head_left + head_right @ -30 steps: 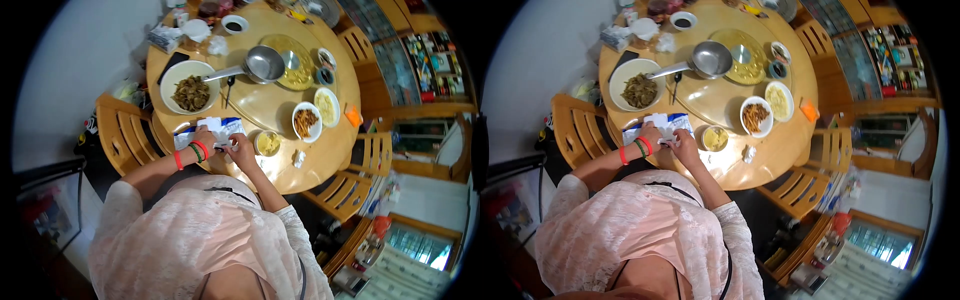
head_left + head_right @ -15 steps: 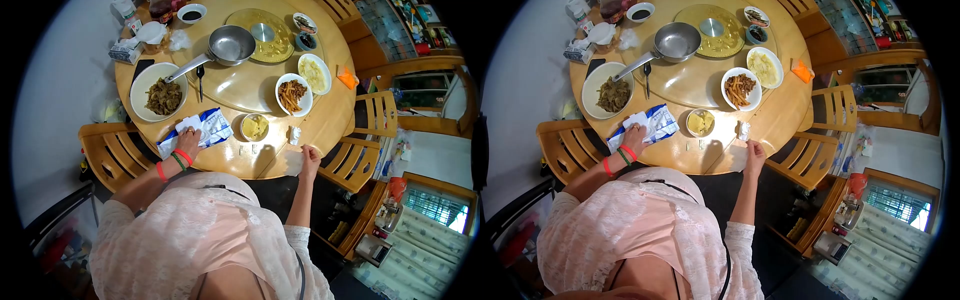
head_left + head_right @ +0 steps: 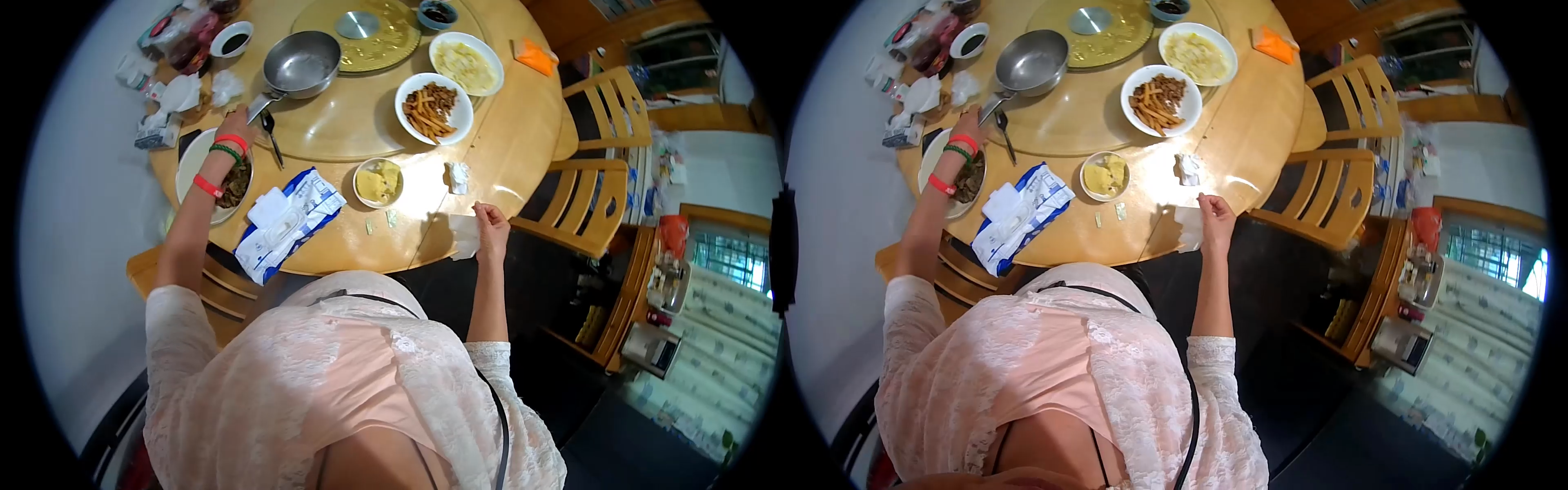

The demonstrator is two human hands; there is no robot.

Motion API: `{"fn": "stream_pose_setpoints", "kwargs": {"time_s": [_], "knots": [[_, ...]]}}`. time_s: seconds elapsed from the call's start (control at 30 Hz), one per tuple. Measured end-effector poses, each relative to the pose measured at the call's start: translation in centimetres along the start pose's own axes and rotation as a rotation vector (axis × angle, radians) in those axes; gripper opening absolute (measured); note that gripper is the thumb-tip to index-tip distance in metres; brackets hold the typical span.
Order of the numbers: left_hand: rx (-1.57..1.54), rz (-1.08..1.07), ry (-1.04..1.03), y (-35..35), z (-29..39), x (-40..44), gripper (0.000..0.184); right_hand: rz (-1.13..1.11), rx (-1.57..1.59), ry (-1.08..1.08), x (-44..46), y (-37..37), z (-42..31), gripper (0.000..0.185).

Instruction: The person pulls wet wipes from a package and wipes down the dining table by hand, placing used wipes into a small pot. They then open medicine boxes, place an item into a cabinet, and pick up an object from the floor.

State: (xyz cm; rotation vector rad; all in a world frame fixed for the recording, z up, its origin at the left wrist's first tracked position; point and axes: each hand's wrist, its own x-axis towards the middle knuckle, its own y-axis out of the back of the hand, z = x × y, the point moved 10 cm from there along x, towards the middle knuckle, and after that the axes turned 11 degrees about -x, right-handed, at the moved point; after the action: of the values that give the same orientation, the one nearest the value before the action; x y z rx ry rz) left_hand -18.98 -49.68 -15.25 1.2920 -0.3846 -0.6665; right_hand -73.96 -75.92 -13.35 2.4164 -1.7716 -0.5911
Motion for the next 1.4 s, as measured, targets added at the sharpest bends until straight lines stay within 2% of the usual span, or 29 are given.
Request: {"fn": "stream_pose_setpoints", "kwargs": {"time_s": [0.07,0.13,0.2,0.27,0.37,0.5,0.57,0.67,0.73,0.77,0.83,0.93,1.0,1.07,1.13,1.27,1.33,1.37,1.4], "knots": [[-0.244,-0.066,0.068,-2.4,-1.7,2.0,0.050,-0.020,0.025,-0.086,-1.1,0.1,0.6,0.012],[-0.240,-0.043,0.033,-1.1,-0.1,2.1,0.046,0.011,0.034,-0.073,-1.7,0.9,1.2,0.012],[-0.249,-0.108,0.161,-0.8,0.2,2.4,0.043,0.014,0.080,-0.104,-2.0,1.5,1.9,0.012],[-0.313,-0.041,0.139,-0.5,0.2,1.8,0.046,0.045,0.058,-0.105,-2.5,2.7,2.2,0.012],[-0.329,0.258,-0.173,5.6,4.4,-3.8,0.043,0.073,0.042,-0.112,-2.2,4.5,2.6,0.011],[-0.603,0.012,-0.123,9.3,9.7,-12.9,0.036,0.083,0.040,-0.133,-1.2,6.7,3.7,0.011],[-0.609,-0.069,-0.198,9.0,13.2,-16.7,0.033,0.071,0.032,-0.143,0.0,7.3,3.9,0.011],[-0.756,-0.418,-0.223,4.4,18.9,-20.9,0.032,0.059,0.019,-0.143,2.7,8.1,4.1,0.012],[-0.706,-0.529,-0.330,1.6,22.9,-23.1,0.030,0.060,-0.027,-0.090,5.1,9.0,4.2,0.012],[-0.659,-0.576,-0.377,-0.1,24.5,-24.0,0.030,0.055,-0.058,-0.065,6.3,9.4,4.2,0.012],[-0.675,-0.518,-0.437,-3.1,26.3,-24.9,0.031,0.070,-0.109,0.000,8.0,10.1,2.8,0.012],[-0.544,-0.565,-0.354,-7.1,27.5,-25.6,0.031,0.089,-0.153,0.042,9.8,10.0,-0.3,0.013],[-0.528,-0.541,-0.340,-7.6,27.8,-25.7,0.031,0.062,-0.192,0.125,11.5,9.4,-2.1,0.014],[-0.511,-0.515,-0.326,-8.1,27.9,-25.5,0.031,0.047,-0.208,0.107,13.2,8.2,-2.4,0.014],[-0.573,-0.458,-0.314,-8.9,27.7,-24.9,0.032,-0.002,-0.341,0.176,14.8,5.5,-3.2,0.015],[-0.556,-0.438,-0.286,-9.6,27.5,-24.3,0.034,-0.259,-0.285,0.000,17.6,-1.8,-3.9,0.021],[-0.492,-0.573,-0.230,-8.9,27.7,-24.6,0.034,-0.300,-0.277,-0.002,20.2,-4.0,-4.4,0.022],[-0.538,-0.474,-0.296,-7.2,28.3,-24.1,0.033,-0.331,-0.271,-0.015,21.5,-5.0,-4.5,0.023],[-0.542,-0.468,-0.289,-7.4,28.3,-23.0,0.033,-0.339,-0.275,-0.010,22.6,-5.6,-5.1,0.023]]}}
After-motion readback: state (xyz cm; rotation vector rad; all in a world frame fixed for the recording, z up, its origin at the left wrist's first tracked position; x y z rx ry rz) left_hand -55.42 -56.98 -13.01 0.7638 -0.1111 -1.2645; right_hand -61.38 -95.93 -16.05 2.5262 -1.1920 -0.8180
